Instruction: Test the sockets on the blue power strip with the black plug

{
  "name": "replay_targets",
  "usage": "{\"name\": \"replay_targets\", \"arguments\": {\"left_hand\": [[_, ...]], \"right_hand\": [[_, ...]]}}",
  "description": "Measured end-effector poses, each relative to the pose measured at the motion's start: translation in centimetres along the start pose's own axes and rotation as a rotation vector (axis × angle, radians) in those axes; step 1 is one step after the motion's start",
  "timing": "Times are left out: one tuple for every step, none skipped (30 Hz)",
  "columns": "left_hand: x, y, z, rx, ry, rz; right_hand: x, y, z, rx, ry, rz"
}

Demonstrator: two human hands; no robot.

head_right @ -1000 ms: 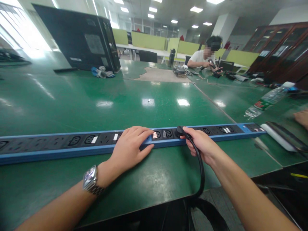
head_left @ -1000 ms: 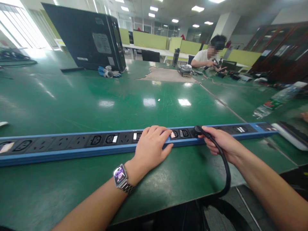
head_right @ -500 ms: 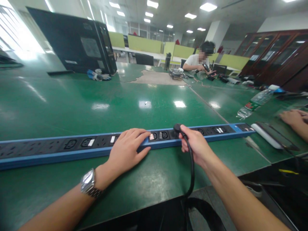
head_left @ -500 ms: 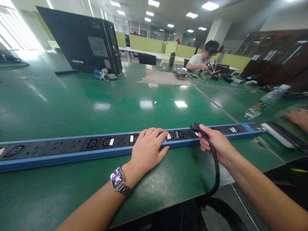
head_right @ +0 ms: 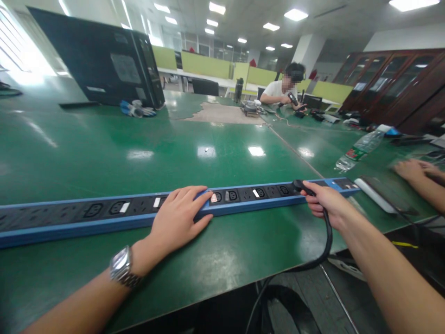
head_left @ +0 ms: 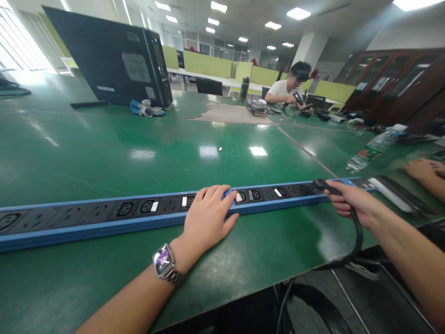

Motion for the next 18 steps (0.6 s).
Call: {"name": "replay_targets", "arguments": {"left_hand": [[0.0, 0.0, 0.0, -0.001, 0.000, 0.000], [0.0, 0.0, 0.0, -0.003, -0.001, 0.000], [0.0, 0.0, 0.0, -0.009, -0.005, 0.001], [0.0, 0.0, 0.0, -0.014, -0.008, 0.002], [0.0, 0.0, 0.0, -0.019, -0.012, 0.002], [0.0, 0.0, 0.0, -0.023, -0.014, 0.003], [0.0, 0.0, 0.0, -0.026, -0.015, 0.002], [0.0, 0.0, 0.0, -0.027, -0.014, 0.001], [0.0, 0.0, -0.1, -0.029, -0.012, 0.001], [0.0, 0.0, -0.1, -0.030, -0.010, 0.002], [0.0, 0.0, -0.1, -0.030, -0.007, 0.003], [0.0, 0.0, -0.1, -0.028, -0.005, 0.003], [-0.1, 0.0, -0.1, -0.028, -0.002, 0.002], [-0.1, 0.0, -0.1, -0.026, -0.001, 0.001], [-0.2, 0.0, -0.1, -0.026, 0.001, -0.002], [-0.2, 0.0, 0.0, -0.027, 0.004, -0.006], [-0.1, 0.0, 0.0, -0.028, 0.012, -0.011], [0.0, 0.0, 0.0, -0.022, 0.026, -0.018]], "right_hand": [[0.0, -0.2, -0.4, 0.016, 0.014, -0.006], [0.0, -0.3, -0.8, 0.023, 0.021, -0.004], [-0.1, -0.4, -1.0, 0.021, 0.021, 0.005], [-0.2, -0.4, -1.2, 0.015, 0.020, 0.018], [-0.2, -0.4, -1.2, 0.005, 0.021, 0.030], [-0.2, -0.5, -1.0, -0.004, 0.020, 0.040], [-0.1, -0.5, -0.8, -0.009, 0.016, 0.046], [0.1, -0.6, -0.5, -0.008, 0.011, 0.050], [0.4, -0.7, -0.2, -0.002, 0.006, 0.052], [0.7, -0.7, 0.0, 0.008, 0.001, 0.053], [0.9, -0.7, 0.1, 0.020, -0.003, 0.053], [1.0, -0.6, 0.1, 0.031, -0.005, 0.054], [0.9, -0.5, 0.0, 0.034, -0.002, 0.058], [0.6, -0.2, -0.2, 0.034, 0.003, 0.062], [0.1, 0.1, -0.3, 0.037, -0.001, 0.061], [-0.6, 0.6, -0.2, 0.037, -0.018, 0.047], [-1.4, 1.3, 0.1, 0.036, -0.045, 0.013], [-2.2, 2.1, 0.8, 0.031, -0.066, -0.043]]}}
Point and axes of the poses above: each hand's wrist, its own y-axis away from the middle knuckle, its own z-axis out of the palm, x = y × z, the point moved 2 cm from there along -y, towards the middle knuckle, and after that the axes turned 2 degrees about -y, right-handed, at the moved point
